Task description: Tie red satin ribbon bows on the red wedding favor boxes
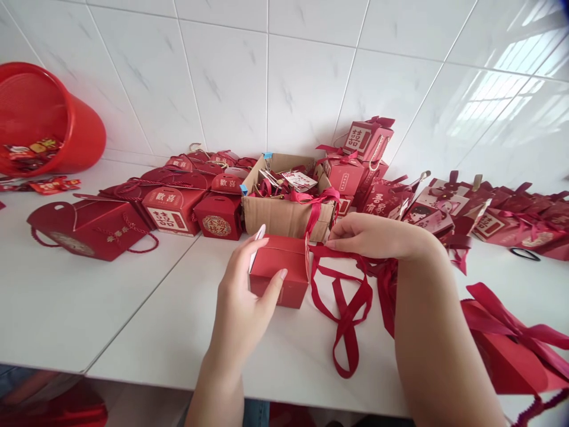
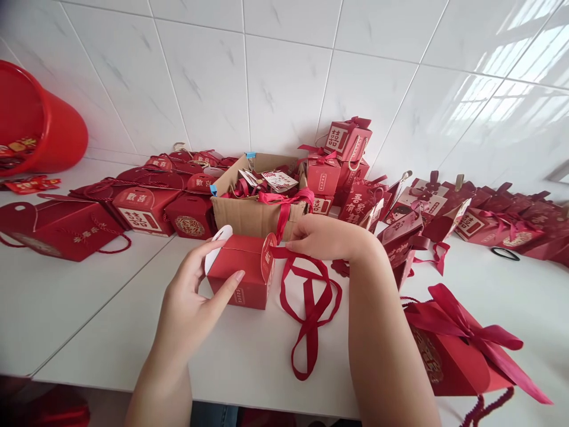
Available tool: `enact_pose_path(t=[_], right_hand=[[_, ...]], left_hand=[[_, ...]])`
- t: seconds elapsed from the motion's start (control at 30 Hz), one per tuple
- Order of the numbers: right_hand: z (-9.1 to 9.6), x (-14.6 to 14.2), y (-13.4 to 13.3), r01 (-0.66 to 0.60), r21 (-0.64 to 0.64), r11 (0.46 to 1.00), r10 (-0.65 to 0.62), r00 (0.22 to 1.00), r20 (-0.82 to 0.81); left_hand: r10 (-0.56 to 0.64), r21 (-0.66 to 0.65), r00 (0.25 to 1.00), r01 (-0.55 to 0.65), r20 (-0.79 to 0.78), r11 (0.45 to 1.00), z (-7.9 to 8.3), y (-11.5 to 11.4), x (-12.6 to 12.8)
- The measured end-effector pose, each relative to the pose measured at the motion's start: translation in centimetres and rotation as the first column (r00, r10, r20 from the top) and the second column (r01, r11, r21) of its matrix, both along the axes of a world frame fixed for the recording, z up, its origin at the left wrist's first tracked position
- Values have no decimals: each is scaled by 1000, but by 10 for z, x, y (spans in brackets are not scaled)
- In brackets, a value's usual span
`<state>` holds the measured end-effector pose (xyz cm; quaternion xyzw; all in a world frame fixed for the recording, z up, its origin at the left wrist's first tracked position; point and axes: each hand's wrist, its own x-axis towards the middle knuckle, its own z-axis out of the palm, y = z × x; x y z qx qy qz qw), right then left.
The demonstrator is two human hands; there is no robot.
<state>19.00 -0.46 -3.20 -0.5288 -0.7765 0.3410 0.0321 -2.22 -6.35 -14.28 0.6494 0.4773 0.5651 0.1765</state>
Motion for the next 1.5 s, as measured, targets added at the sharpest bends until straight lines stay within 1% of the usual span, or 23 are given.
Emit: enact_pose_path(t=[0.23,0.63,0.83,1.0,1.07,1.17,1.23,1.3,1.43,1.5], right_hand=[[3,-1,-3,15,28,999,-15,1000,-8],[4,1,-6,-10,54,998,12,1000,-28],[5,-1,-8,-58,54,997,60,998,-35],[3,-6,-6,-9,90,996,13,999,-40],[1,-8,-4,-23,110,994,28,999,-40],[-1,-13,-1,-49,181,982,57,998,-39],[-1,-15,0,-29,212,977,41,998,-53],[0,-17,-1,1,188,982,13,997,-70],[1,-17,-3,20,60,998,-13,993,-117],[1,-16,-4,42,53,998,-34,988,-147]], left_hand=[[-1,-32,1000,1,12,999,-2,0,0],[-15,-29,1000,16,19,999,-1,-1,0],[-30,-30,999,31,21,999,0,-1,0],[-52,-38,998,53,29,998,0,-2,1],[-55,-39,998,56,25,998,1,-3,1],[-56,-46,998,57,16,997,1,-3,2],[-59,-48,998,59,12,997,2,-4,2],[-63,-47,998,64,10,997,2,-4,2],[-61,-44,998,62,12,997,1,-3,2],[-66,-42,998,66,16,997,1,-3,2]])
